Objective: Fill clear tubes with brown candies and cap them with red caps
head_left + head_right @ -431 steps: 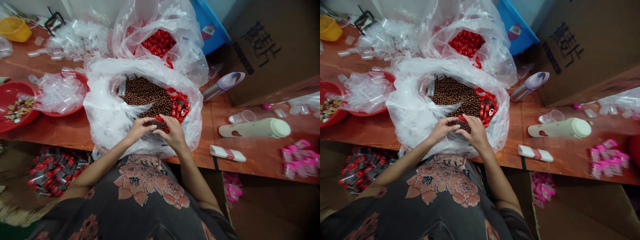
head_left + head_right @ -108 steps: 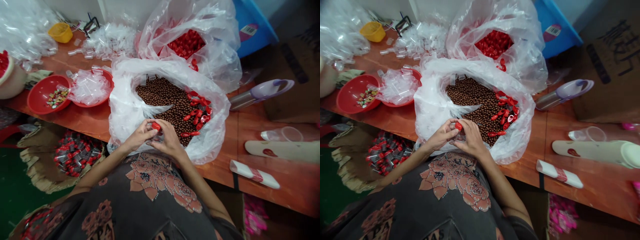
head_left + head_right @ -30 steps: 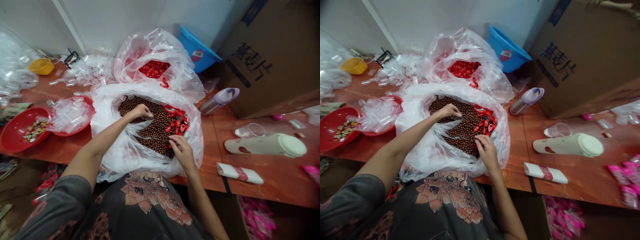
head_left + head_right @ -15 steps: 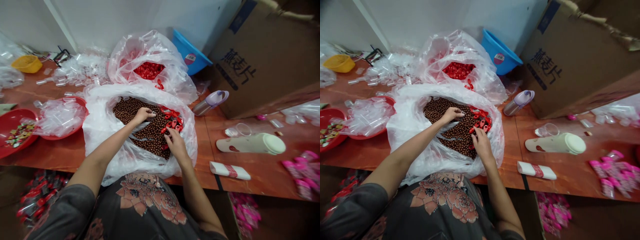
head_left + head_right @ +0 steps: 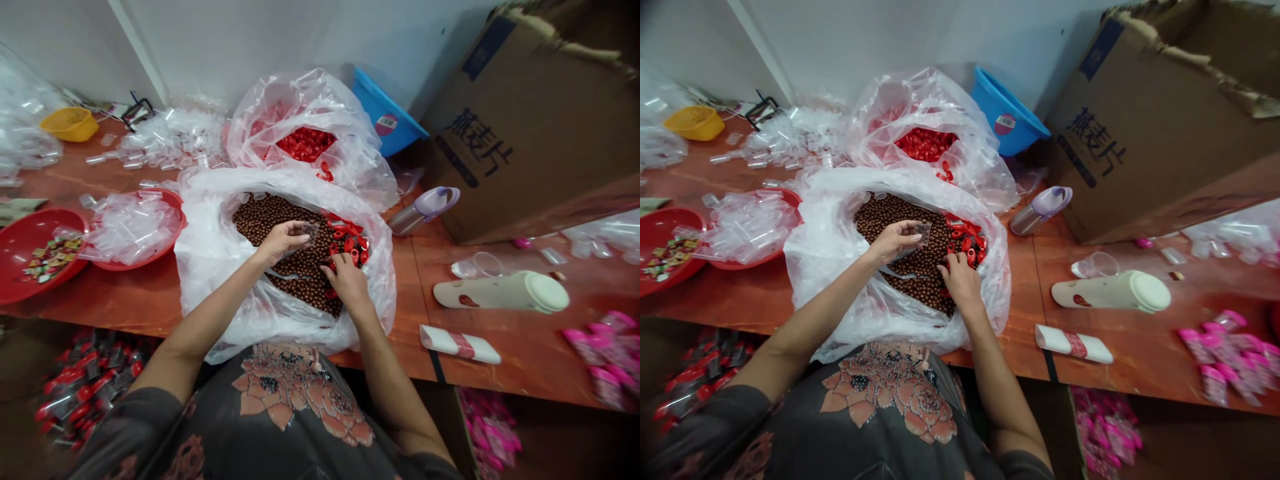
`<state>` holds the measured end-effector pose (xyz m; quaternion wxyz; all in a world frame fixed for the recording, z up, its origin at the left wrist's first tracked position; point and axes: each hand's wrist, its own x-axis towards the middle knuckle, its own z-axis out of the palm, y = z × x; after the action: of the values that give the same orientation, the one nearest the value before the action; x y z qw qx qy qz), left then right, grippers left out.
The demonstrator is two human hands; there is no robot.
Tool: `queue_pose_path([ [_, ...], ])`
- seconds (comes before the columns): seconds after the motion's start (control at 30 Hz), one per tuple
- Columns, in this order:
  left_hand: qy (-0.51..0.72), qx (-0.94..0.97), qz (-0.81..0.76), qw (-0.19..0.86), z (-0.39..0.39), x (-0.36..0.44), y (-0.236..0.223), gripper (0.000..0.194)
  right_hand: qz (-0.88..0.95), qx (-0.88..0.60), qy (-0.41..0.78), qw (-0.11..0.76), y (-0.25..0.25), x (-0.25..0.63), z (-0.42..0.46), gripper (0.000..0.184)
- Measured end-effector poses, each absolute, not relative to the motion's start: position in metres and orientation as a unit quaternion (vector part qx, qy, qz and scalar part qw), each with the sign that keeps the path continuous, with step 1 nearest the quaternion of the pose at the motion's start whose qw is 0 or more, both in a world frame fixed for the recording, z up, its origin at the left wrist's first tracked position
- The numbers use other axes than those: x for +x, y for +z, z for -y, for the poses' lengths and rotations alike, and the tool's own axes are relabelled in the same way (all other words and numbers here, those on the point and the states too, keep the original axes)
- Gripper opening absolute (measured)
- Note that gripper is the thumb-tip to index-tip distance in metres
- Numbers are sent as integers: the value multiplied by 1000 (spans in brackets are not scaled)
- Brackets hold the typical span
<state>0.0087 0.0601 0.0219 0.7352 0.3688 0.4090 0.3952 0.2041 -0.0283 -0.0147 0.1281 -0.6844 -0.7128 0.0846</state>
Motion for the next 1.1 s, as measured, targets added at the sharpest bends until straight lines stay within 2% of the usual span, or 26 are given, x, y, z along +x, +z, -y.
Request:
queue_pose_path([
  [0.1, 398, 353, -427, 731, -33, -7, 33, 39, 701, -682, 105, 178, -18, 205, 31, 21],
  [0.2, 408, 349, -444, 717, -9, -19, 39, 38, 664, -683, 164, 256, -20, 203, 35, 21],
  [0.4, 467, 347, -412, 701, 18, -29, 41, 41, 547, -634, 332, 435, -23, 192, 44, 55],
  [0.5, 468, 366, -393, 702, 23, -30, 40, 43, 504, -590, 390, 496, -16, 186, 47, 61],
  [0.6, 470, 393, -395, 685, 24, -30, 40, 46, 455, -568, 433, 532, -1, 181, 51, 58],
  [0.8, 458, 430, -383, 678, 27, -31, 42, 44, 358, -508, 510, 595, 16, 176, 57, 30],
  [1.1, 381, 444, -384, 715, 38, -27, 42, 43, 342, -474, 558, 589, 23, 179, 58, 27],
])
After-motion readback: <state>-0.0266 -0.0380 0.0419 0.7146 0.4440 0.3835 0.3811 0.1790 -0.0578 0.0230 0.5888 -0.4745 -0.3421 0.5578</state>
